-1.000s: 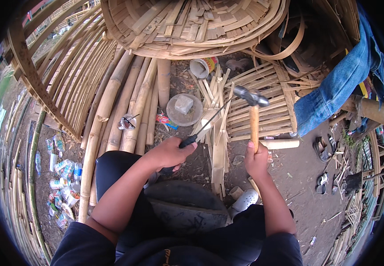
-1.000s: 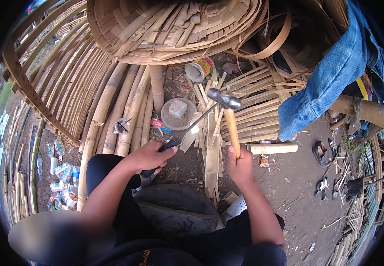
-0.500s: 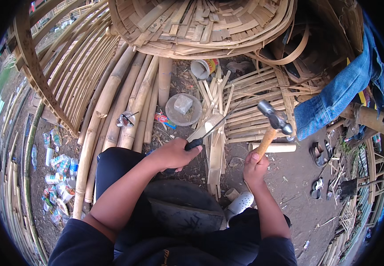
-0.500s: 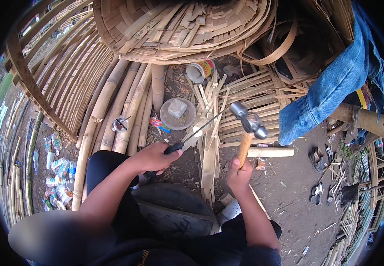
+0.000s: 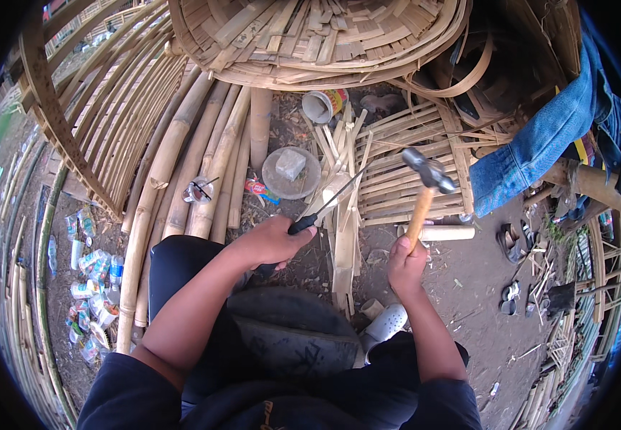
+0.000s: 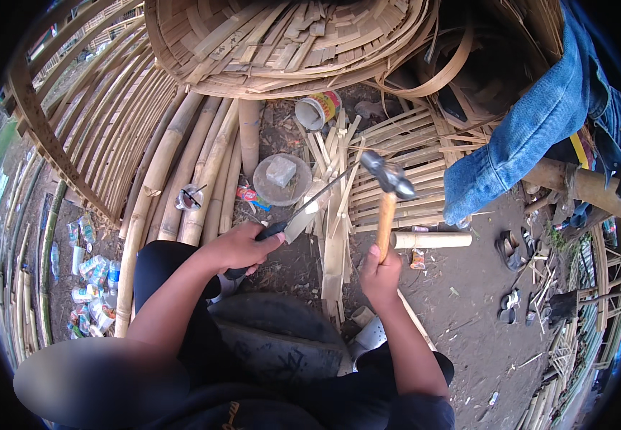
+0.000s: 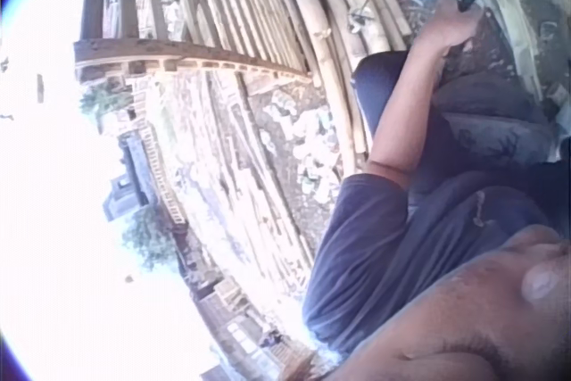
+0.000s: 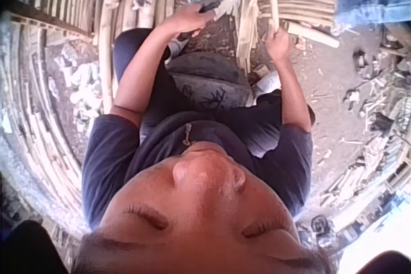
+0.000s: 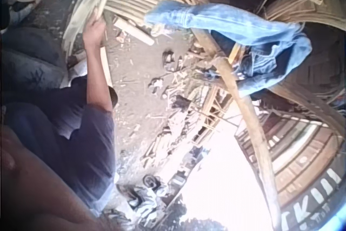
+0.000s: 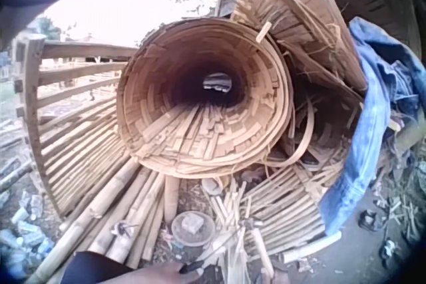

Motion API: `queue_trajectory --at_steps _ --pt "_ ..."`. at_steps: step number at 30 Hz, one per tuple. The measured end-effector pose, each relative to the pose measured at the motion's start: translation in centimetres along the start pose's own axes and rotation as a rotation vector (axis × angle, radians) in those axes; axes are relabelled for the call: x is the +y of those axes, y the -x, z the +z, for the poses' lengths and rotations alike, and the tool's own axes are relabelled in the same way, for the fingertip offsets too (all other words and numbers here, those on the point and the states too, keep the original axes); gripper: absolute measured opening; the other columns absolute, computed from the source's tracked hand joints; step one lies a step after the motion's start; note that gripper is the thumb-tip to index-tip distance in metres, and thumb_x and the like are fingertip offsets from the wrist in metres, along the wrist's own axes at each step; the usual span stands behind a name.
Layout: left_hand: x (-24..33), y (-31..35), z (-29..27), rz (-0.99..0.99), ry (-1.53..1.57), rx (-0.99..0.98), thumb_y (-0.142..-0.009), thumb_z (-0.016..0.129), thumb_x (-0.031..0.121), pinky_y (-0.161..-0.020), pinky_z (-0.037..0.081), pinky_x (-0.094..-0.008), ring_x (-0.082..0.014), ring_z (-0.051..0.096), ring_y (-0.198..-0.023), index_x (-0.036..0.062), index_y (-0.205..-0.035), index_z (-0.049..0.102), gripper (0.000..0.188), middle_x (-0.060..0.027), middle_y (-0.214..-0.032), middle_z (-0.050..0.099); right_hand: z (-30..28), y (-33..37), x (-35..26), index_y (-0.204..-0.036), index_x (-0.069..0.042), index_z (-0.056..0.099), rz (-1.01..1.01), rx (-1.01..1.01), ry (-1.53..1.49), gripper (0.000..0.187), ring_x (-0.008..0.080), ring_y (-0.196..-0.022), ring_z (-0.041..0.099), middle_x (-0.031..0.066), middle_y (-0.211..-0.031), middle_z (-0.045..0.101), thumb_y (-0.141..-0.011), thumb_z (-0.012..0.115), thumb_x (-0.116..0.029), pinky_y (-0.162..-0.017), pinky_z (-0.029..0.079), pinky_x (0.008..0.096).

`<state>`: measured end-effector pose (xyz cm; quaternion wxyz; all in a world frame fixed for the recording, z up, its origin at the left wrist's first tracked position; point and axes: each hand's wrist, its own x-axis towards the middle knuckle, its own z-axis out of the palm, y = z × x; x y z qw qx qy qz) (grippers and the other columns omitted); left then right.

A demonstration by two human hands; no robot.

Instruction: The person shapes bamboo strips by hand using a knife and a hammer to split and thin the wood pieces on a workspace filled with bamboo materials.

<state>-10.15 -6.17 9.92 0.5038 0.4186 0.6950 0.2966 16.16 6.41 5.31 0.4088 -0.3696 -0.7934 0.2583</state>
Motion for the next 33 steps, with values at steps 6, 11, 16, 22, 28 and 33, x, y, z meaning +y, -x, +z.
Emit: queue_trajectory --at_steps 6,11,16,22,28,33 --pt "-0.8 -0.2 -0.2 -0.013 -0.030 -0.010 -0.092 0.057 0.039 -0.042 0.043 -0.0309 -0.0142 0.052 -0.042 -0.0015 -0.072 0.053 0.045 -0.0039 -0.052 0.050 0.8 -1.7 -1.2 -0.075 0.004 0.057 0.181 -0.144 0.310 0.040 0.0308 -0.044 0.051 0.0201 -0.053 0.051 -0.095 0.054 -0.030 -0.046 0.040 0.0401" --pt "-0.7 0.4 -0.7 0.006 0.130 -0.022 -0.092 0.056 0.040 -0.043 0.042 -0.0304 -0.0127 0.052 -0.043 -0.0016 -0.076 0.054 0.044 -0.0038 -0.055 0.051 -1.8 -3.0 -4.0 -0.072 0.000 0.050 0.000 0.089 0.040 0.036 0.0192 -0.040 0.040 0.0115 -0.048 0.043 -0.096 0.053 -0.026 -0.043 0.035 0.0343" --pt "-0.6 0.0 -1.2 -0.052 0.088 -0.046 -0.093 0.056 0.041 -0.044 0.040 -0.0289 -0.0115 0.050 -0.045 -0.0011 -0.081 0.055 0.044 -0.0032 -0.060 0.051 1.3 0.1 1.9 -0.076 0.004 0.055 0.112 -0.064 0.172 0.039 0.0315 -0.044 0.047 0.0179 -0.050 0.044 -0.097 0.051 -0.030 -0.048 0.039 0.0391" --pt "-0.5 0.5 -1.9 -0.040 0.005 0.139 -0.092 0.056 0.043 -0.049 0.045 -0.0301 -0.0140 0.057 -0.048 -0.0015 -0.081 0.057 0.045 -0.0068 -0.059 0.054 -1.6 -4.7 -1.4 -0.067 0.003 0.050 0.220 0.002 0.203 0.046 0.0197 -0.042 0.042 0.0112 -0.047 0.040 -0.098 0.050 -0.032 -0.045 0.036 0.0352" --pt "-1.2 0.6 -1.5 0.053 -0.130 0.368 -0.087 0.062 0.043 -0.056 0.049 -0.0374 -0.0234 0.064 -0.057 -0.0018 -0.092 0.061 0.045 -0.0144 -0.064 0.062 -3.5 -5.7 -7.4 -0.073 -0.001 0.048 -0.149 0.173 0.126 0.035 0.0126 -0.043 0.040 0.0057 -0.049 0.043 -0.097 0.050 -0.025 -0.043 0.034 0.0318" --pt "-3.0 -0.4 -1.1 0.232 -0.450 0.644 -0.078 0.072 0.033 -0.066 0.049 -0.0447 -0.0393 0.063 -0.071 -0.0014 -0.090 0.062 0.038 -0.0202 -0.068 0.062 -2.7 -5.4 -8.6 -0.072 0.002 0.050 -0.019 -0.049 0.211 0.039 0.0199 -0.042 0.044 0.0122 -0.050 0.045 -0.095 0.054 -0.029 -0.044 0.036 0.0350"
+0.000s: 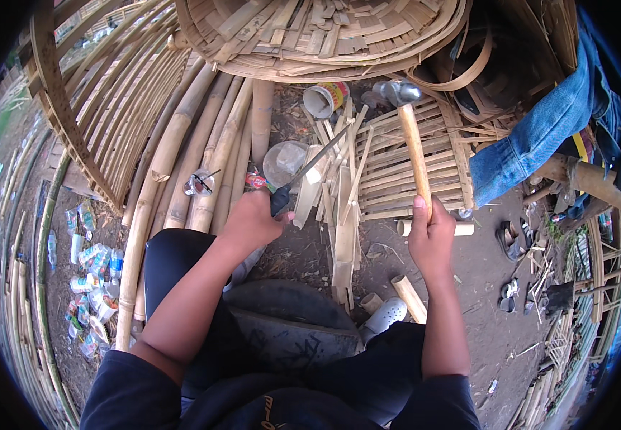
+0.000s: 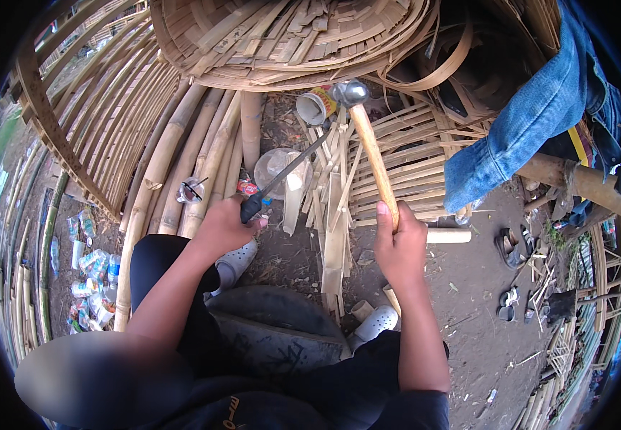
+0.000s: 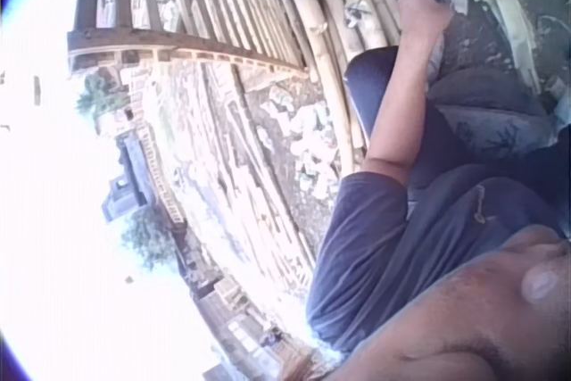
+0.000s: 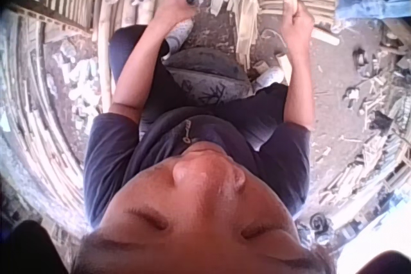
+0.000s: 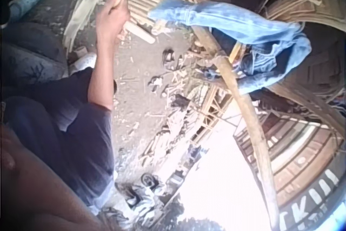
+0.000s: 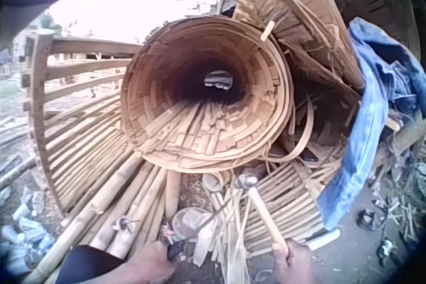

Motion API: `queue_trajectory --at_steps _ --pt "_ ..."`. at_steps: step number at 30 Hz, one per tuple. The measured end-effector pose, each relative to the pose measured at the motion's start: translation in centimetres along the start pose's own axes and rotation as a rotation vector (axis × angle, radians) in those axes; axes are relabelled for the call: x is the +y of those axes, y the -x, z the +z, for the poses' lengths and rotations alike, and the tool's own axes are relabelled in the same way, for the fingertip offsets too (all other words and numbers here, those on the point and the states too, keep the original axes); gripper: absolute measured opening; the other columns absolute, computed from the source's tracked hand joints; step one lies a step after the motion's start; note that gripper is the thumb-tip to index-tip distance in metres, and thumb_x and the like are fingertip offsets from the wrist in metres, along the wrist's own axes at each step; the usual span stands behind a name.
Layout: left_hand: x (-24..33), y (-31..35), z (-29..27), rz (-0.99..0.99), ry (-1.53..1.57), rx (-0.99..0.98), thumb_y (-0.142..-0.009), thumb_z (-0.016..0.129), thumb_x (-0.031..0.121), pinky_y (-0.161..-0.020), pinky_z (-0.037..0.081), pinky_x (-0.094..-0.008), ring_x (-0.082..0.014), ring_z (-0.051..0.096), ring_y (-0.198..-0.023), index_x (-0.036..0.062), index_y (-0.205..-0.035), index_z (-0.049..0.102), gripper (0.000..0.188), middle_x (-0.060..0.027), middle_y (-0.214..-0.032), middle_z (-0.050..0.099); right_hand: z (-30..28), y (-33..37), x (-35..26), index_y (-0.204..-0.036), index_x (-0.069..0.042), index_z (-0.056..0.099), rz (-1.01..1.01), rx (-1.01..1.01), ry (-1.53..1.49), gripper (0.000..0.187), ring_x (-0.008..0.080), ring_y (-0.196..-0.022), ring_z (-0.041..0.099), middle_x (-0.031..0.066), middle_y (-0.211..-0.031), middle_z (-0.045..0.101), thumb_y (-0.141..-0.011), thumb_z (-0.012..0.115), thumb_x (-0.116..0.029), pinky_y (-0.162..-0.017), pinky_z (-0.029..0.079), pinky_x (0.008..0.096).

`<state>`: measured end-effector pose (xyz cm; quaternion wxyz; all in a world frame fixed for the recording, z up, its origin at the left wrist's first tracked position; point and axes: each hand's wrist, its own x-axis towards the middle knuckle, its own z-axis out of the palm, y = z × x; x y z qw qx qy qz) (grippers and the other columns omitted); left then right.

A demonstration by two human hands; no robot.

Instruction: The person shapes bamboo strips by hand using a knife and a hammer to split and thin the wood pieces on a workspace filled with bamboo materials.

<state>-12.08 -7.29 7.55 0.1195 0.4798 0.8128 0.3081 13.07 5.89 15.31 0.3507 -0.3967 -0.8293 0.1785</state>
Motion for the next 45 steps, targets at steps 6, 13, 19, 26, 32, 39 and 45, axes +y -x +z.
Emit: queue_trajectory --at_steps 6,13,19,26,32,39,45 --pt "-0.2 -0.8 -2.7 0.029 -0.087 -0.125 -0.076 0.073 0.030 -0.073 0.050 -0.0456 -0.0388 0.064 -0.081 -0.0005 -0.088 0.063 0.035 -0.0227 -0.078 0.064 3.4 0.3 1.8 -0.079 0.006 0.060 0.181 -0.258 0.120 0.045 0.0427 -0.058 0.056 0.0251 -0.063 0.057 -0.095 0.053 -0.036 -0.057 0.045 0.0459" --pt "1.1 -1.3 -2.6 -0.081 -0.283 -0.225 -0.073 0.071 0.032 -0.079 0.053 -0.0408 -0.0333 0.067 -0.087 -0.0005 -0.088 0.067 0.036 -0.0201 -0.088 0.068 4.0 0.3 1.2 -0.075 0.006 0.058 0.132 -0.230 0.120 0.044 0.0423 -0.055 0.053 0.0253 -0.060 0.054 -0.094 0.054 -0.034 -0.055 0.044 0.0449" --pt "0.7 -1.5 -2.5 -0.105 -0.258 -0.231 -0.073 0.062 0.014 -0.081 0.054 -0.0399 -0.0322 0.067 -0.090 -0.0006 -0.089 0.068 0.023 -0.0203 -0.092 0.068 -3.5 -3.1 -8.9 -0.072 -0.001 0.047 -0.199 0.209 -0.267 0.039 0.0080 -0.047 0.036 0.0001 -0.053 0.038 -0.098 0.051 -0.030 -0.043 0.029 0.0268" --pt "0.3 -1.4 -2.4 -0.064 -0.230 -0.269 -0.074 0.058 0.011 -0.081 0.054 -0.0403 -0.0329 0.067 -0.093 -0.0002 -0.096 0.066 0.025 -0.0209 -0.097 0.067 3.5 2.2 -2.5 -0.075 -0.004 0.038 -0.199 0.362 -0.492 0.045 0.0091 -0.044 0.037 -0.0001 -0.055 0.036 -0.100 0.041 -0.041 -0.039 0.031 0.0251" --pt "-0.2 -0.6 -0.2 -0.040 -0.246 -0.138 -0.071 0.057 0.010 -0.078 0.054 -0.0428 -0.0350 0.067 -0.086 -0.0017 -0.086 0.067 0.021 -0.0222 -0.087 0.067 8.2 8.9 4.6 -0.070 0.006 0.056 0.228 -0.083 0.129 0.050 0.0357 -0.048 0.048 0.0259 -0.057 0.050 -0.097 0.048 -0.035 -0.051 0.040 0.0452" --pt "0.3 -1.3 -0.5 -0.101 -0.272 -0.243 -0.075 0.058 0.011 -0.078 0.056 -0.0384 -0.0304 0.068 -0.091 -0.0003 -0.091 0.069 0.023 -0.0199 -0.095 0.068 -2.0 2.5 -4.7 -0.068 0.002 0.050 0.054 0.117 -0.050 0.045 0.0118 -0.046 0.039 0.0063 -0.050 0.041 -0.099 0.049 -0.031 -0.045 0.032 0.0315" --pt "0.7 -1.1 -0.3 -0.106 -0.256 -0.229 -0.074 0.057 0.011 -0.079 0.055 -0.0392 -0.0316 0.068 -0.091 -0.0003 -0.091 0.068 0.022 -0.0205 -0.095 0.068 -6.6 -0.6 -10.4 -0.076 -0.006 0.037 -0.271 0.417 -0.619 0.046 0.0057 -0.044 0.029 -0.0014 -0.055 0.032 -0.100 0.040 -0.045 -0.038 0.023 0.0220"
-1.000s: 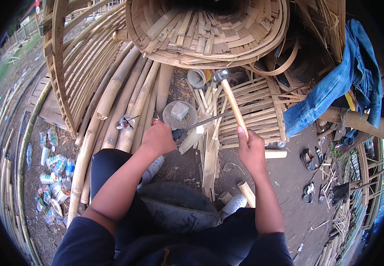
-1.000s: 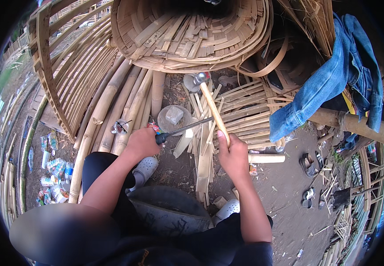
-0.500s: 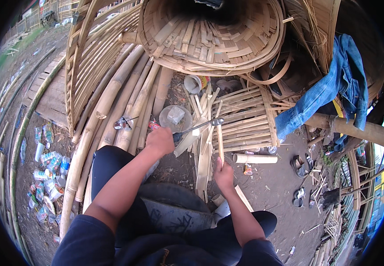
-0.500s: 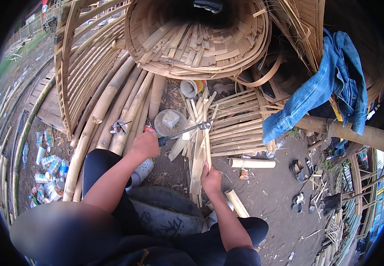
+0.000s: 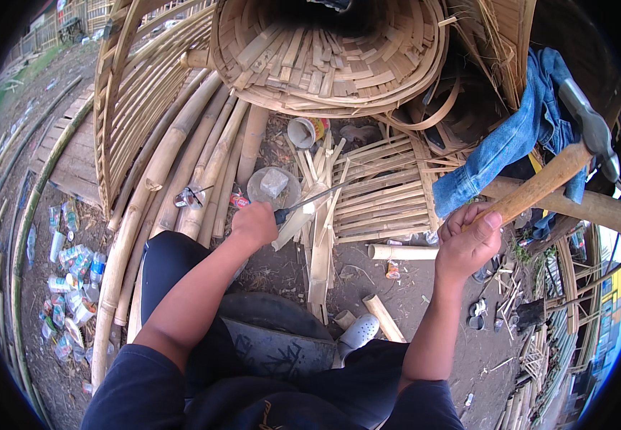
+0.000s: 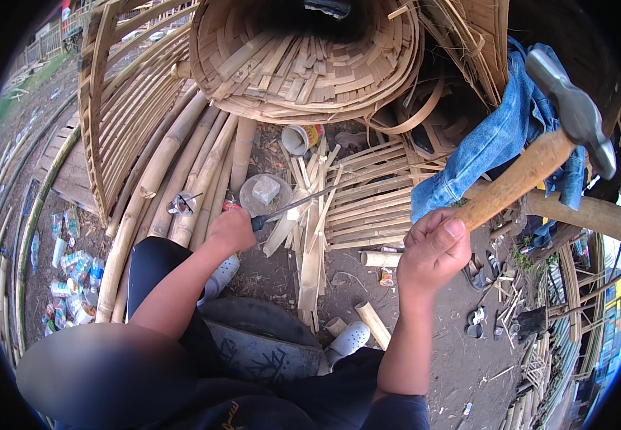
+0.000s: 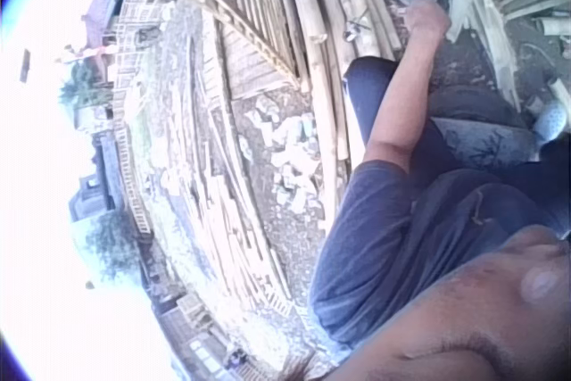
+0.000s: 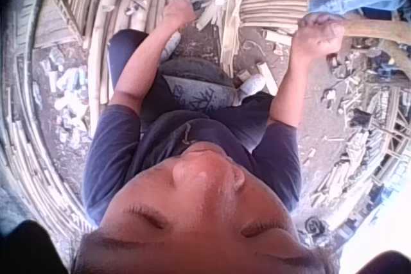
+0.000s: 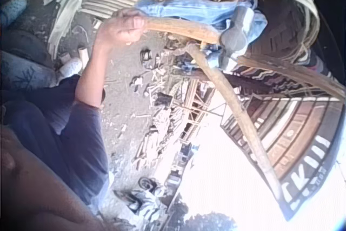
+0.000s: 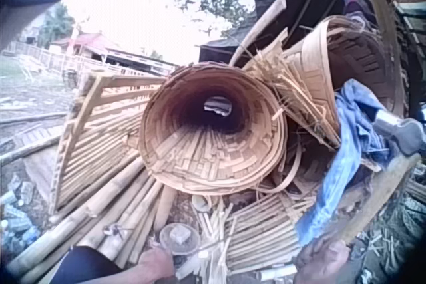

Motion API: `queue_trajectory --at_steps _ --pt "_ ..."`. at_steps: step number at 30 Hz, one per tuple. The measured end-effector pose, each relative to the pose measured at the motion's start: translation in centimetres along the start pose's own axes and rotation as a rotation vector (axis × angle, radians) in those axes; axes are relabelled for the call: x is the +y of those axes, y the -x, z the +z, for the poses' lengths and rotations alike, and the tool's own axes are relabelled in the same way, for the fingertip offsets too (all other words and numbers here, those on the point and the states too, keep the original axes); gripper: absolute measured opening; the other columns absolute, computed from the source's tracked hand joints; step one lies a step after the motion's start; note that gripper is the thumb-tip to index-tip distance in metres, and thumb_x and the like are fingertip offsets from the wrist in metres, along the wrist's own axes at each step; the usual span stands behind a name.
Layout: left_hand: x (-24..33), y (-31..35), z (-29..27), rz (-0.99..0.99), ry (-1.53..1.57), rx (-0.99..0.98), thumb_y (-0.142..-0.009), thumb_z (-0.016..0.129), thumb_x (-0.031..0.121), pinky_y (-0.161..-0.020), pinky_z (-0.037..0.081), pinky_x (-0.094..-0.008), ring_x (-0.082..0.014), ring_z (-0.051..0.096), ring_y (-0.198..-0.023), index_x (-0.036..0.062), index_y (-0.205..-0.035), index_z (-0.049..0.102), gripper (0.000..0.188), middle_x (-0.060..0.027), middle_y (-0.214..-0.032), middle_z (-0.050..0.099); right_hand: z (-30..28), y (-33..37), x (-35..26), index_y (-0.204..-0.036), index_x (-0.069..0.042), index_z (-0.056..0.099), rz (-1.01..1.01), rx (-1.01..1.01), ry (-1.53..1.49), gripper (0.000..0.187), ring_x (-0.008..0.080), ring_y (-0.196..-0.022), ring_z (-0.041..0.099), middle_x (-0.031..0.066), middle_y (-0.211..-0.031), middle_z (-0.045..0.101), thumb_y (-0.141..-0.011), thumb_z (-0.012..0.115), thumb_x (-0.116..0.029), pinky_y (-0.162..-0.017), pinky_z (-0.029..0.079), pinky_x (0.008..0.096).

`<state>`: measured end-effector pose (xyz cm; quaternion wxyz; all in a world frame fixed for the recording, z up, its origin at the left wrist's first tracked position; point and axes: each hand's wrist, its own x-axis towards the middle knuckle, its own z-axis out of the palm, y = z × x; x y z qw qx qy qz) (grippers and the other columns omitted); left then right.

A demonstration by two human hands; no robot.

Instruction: The person shapes bamboo strips by hand using a knife and a hammer to split and thin the wood pieces on a workspace filled with bamboo materials.

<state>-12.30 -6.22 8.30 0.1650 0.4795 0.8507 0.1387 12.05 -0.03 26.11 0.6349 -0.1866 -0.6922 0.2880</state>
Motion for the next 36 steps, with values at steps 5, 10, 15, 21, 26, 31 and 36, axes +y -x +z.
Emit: queue_trajectory --at_steps 5,10,15,21,26,31,36 --pt "0.5 -0.3 0.5 0.037 0.016 -0.027 -0.074 0.056 0.011 -0.081 0.053 -0.0418 -0.0345 0.066 -0.091 -0.0021 -0.092 0.065 0.024 -0.0228 -0.093 0.067 0.8 13.4 13.3 -0.067 0.000 0.044 0.173 -0.069 0.441 0.049 0.0244 -0.041 0.046 0.0103 -0.051 0.045 -0.098 0.045 -0.037 -0.042 0.038 0.0390" --pt "-0.4 -0.5 1.8 0.014 0.013 0.067 -0.074 0.056 0.011 -0.081 0.054 -0.0413 -0.0343 0.067 -0.091 -0.0034 -0.092 0.064 0.024 -0.0229 -0.093 0.067 2.1 18.3 15.2 -0.069 0.006 0.058 0.518 -0.409 0.787 0.044 0.0475 -0.061 0.058 0.0298 -0.062 0.055 -0.095 0.051 -0.030 -0.054 0.044 0.0511" --pt "-1.4 0.1 1.5 -0.035 0.012 0.030 -0.072 0.059 0.010 -0.081 0.054 -0.0414 -0.0345 0.067 -0.091 -0.0035 -0.089 0.065 0.022 -0.0231 -0.092 0.067 2.4 8.2 8.0 -0.068 0.003 0.053 0.277 -0.304 0.606 0.040 0.0209 -0.042 0.041 0.0146 -0.049 0.044 -0.095 0.056 -0.027 -0.044 0.034 0.0382" --pt "-1.5 0.0 1.8 -0.050 0.027 0.047 -0.072 0.060 0.011 -0.081 0.054 -0.0410 -0.0346 0.067 -0.091 -0.0038 -0.086 0.066 0.022 -0.0241 -0.091 0.067 3.1 1.2 2.0 -0.072 -0.005 0.040 -0.035 0.022 0.120 0.044 0.0048 -0.044 0.031 -0.0016 -0.053 0.036 -0.100 0.043 -0.040 -0.039 0.023 0.0235" --pt "0.1 0.3 1.5 -0.001 0.026 0.012 -0.073 0.059 0.012 -0.080 0.054 -0.0405 -0.0343 0.067 -0.090 -0.0036 -0.093 0.064 0.026 -0.0239 -0.092 0.066 2.9 15.7 15.1 -0.065 0.002 0.049 0.205 -0.114 0.487 0.047 0.0329 -0.043 0.048 0.0167 -0.049 0.045 -0.096 0.050 -0.033 -0.043 0.038 0.0417" --pt "-0.2 0.3 3.0 0.049 -0.106 0.035 -0.077 0.058 0.014 -0.079 0.055 -0.0403 -0.0327 0.067 -0.092 -0.0008 -0.098 0.063 0.026 -0.0216 -0.097 0.066 3.7 20.4 16.1 -0.071 0.005 0.058 0.515 -0.352 0.687 0.042 0.0439 -0.057 0.059 0.0273 -0.061 0.056 -0.094 0.054 -0.030 -0.052 0.044 0.0474" --pt "-1.8 0.4 3.0 -0.014 -0.057 0.004 -0.080 0.056 0.015 -0.078 0.055 -0.0404 -0.0324 0.067 -0.091 -0.0013 -0.098 0.062 0.025 -0.0214 -0.098 0.065 4.1 9.3 8.0 -0.062 -0.002 0.040 0.313 -0.213 0.523 0.046 0.0086 -0.048 0.027 -0.0008 -0.050 0.034 -0.098 0.051 -0.029 -0.042 0.026 0.0302"
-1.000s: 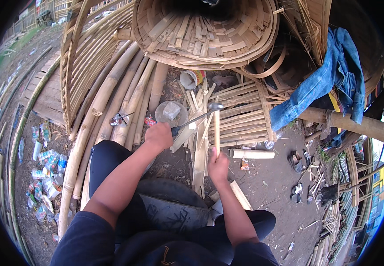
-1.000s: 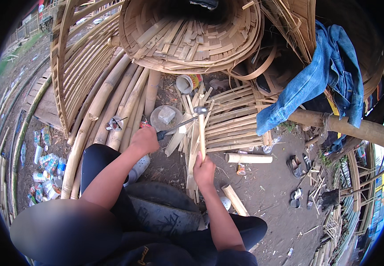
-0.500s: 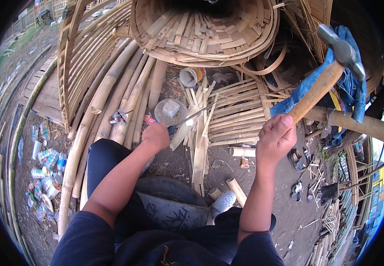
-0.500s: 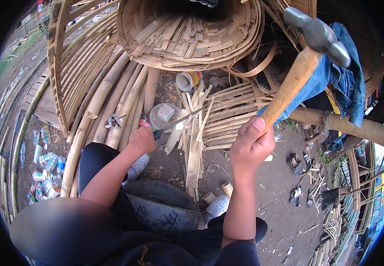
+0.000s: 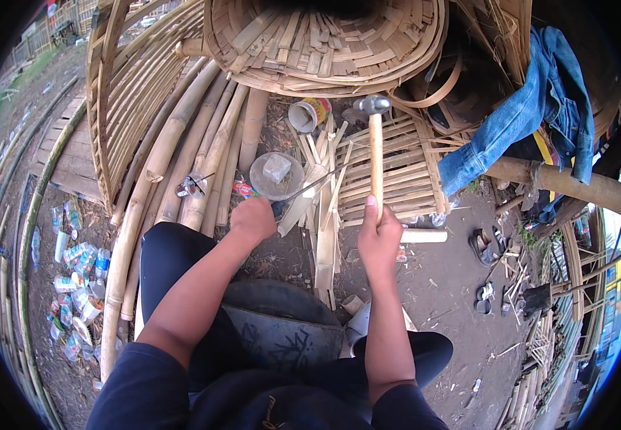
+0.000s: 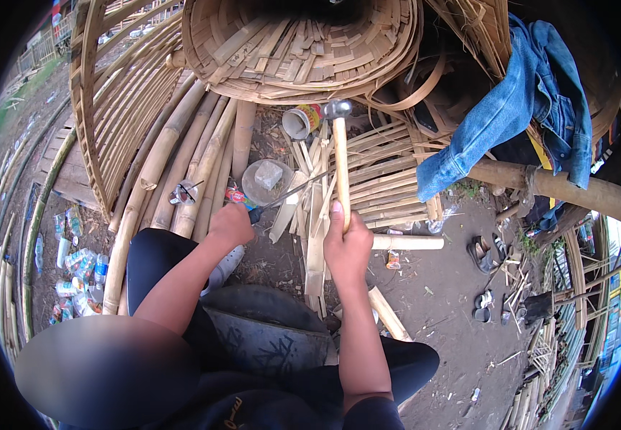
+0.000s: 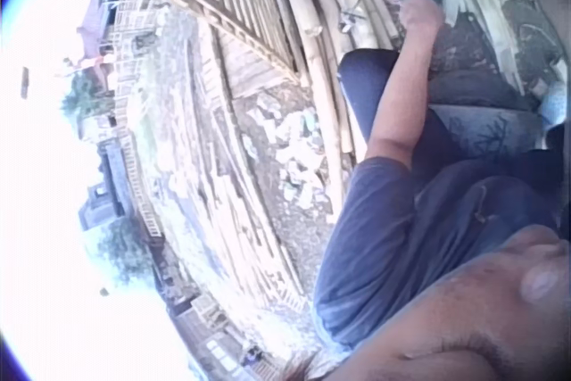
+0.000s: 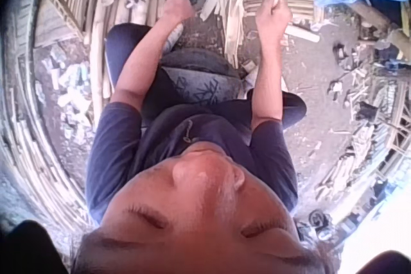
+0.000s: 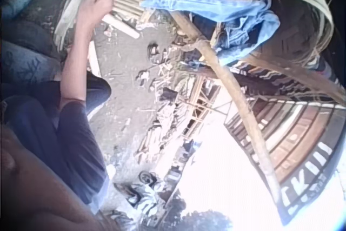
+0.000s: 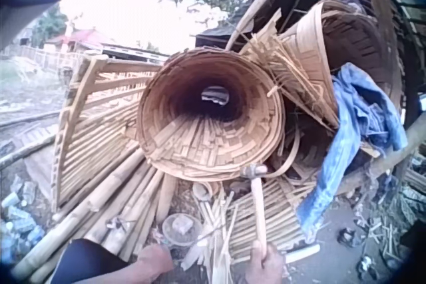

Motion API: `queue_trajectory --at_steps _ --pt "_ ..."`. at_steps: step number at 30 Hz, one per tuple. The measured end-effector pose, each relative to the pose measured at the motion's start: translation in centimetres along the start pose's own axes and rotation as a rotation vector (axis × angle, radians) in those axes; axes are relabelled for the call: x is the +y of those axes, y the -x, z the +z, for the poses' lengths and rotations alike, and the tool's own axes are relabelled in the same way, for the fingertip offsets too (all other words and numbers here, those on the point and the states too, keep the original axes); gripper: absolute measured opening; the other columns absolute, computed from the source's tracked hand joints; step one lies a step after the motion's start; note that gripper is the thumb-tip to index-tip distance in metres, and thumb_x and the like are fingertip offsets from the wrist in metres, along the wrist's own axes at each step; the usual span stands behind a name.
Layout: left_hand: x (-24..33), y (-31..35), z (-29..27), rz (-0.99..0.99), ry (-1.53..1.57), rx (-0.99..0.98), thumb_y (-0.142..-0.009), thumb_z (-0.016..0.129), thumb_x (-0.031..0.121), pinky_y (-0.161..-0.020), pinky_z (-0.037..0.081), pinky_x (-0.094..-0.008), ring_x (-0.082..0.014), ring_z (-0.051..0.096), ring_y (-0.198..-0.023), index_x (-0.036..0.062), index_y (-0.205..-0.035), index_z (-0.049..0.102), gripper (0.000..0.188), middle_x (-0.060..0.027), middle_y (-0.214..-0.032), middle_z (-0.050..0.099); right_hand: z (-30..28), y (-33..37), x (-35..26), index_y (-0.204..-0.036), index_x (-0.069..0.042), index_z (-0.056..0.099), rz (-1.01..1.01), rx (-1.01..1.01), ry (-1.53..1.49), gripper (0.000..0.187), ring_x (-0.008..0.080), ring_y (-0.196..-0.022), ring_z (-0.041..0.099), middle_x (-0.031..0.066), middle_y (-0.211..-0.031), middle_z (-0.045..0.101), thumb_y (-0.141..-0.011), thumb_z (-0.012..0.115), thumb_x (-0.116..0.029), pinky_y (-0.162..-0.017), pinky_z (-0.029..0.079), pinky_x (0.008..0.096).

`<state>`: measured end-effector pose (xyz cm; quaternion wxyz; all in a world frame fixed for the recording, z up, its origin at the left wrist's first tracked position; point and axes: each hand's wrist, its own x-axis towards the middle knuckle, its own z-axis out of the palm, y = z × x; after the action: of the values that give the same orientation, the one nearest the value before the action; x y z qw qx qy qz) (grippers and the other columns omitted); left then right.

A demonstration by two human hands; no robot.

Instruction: The person shapes bamboo strips by hand using a knife and a hammer to split and thin the wood pieces on a workspace filled with bamboo materials.

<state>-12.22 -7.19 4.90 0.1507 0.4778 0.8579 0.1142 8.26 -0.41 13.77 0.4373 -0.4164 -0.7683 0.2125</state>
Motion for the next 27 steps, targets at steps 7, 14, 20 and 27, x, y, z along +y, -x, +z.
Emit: queue_trajectory --at_steps 7,14,20,27 --pt "0.5 -0.8 0.0 -0.078 0.091 0.036 -0.072 0.062 0.013 -0.081 0.054 -0.0397 -0.0333 0.067 -0.093 -0.0025 -0.092 0.066 0.026 -0.0229 -0.097 0.066 1.1 0.0 1.7 -0.068 -0.001 0.047 -0.217 0.280 -0.369 0.044 0.0189 -0.042 0.042 0.0078 -0.048 0.040 -0.098 0.047 -0.034 -0.043 0.032 0.0348" --pt "0.8 -0.4 1.4 -0.067 0.062 0.079 -0.073 0.061 0.012 -0.082 0.053 -0.0401 -0.0339 0.067 -0.094 -0.0021 -0.093 0.066 0.025 -0.0226 -0.097 0.067 6.4 7.4 8.5 -0.066 0.006 0.055 0.120 -0.133 0.177 0.047 0.0408 -0.050 0.054 0.0255 -0.056 0.053 -0.095 0.053 -0.031 -0.053 0.043 0.0457" --pt "-0.2 -0.3 0.9 -0.113 0.110 -0.019 -0.074 0.061 0.013 -0.084 0.053 -0.0399 -0.0343 0.065 -0.097 -0.0034 -0.099 0.063 0.030 -0.0236 -0.102 0.065 -1.7 -2.0 -3.1 -0.069 0.001 0.049 -0.117 0.061 -0.001 0.042 0.0157 -0.041 0.037 0.0086 -0.048 0.041 -0.097 0.052 -0.030 -0.041 0.031 0.0337" --pt "1.1 -0.3 0.1 -0.119 0.134 -0.052 -0.074 0.061 0.014 -0.085 0.053 -0.0404 -0.0351 0.065 -0.097 -0.0035 -0.099 0.063 0.030 -0.0241 -0.101 0.065 3.5 1.7 4.3 -0.069 -0.001 0.044 -0.284 0.275 -0.355 0.042 0.0217 -0.041 0.042 0.0074 -0.050 0.041 -0.098 0.046 -0.031 -0.043 0.033 0.0337"
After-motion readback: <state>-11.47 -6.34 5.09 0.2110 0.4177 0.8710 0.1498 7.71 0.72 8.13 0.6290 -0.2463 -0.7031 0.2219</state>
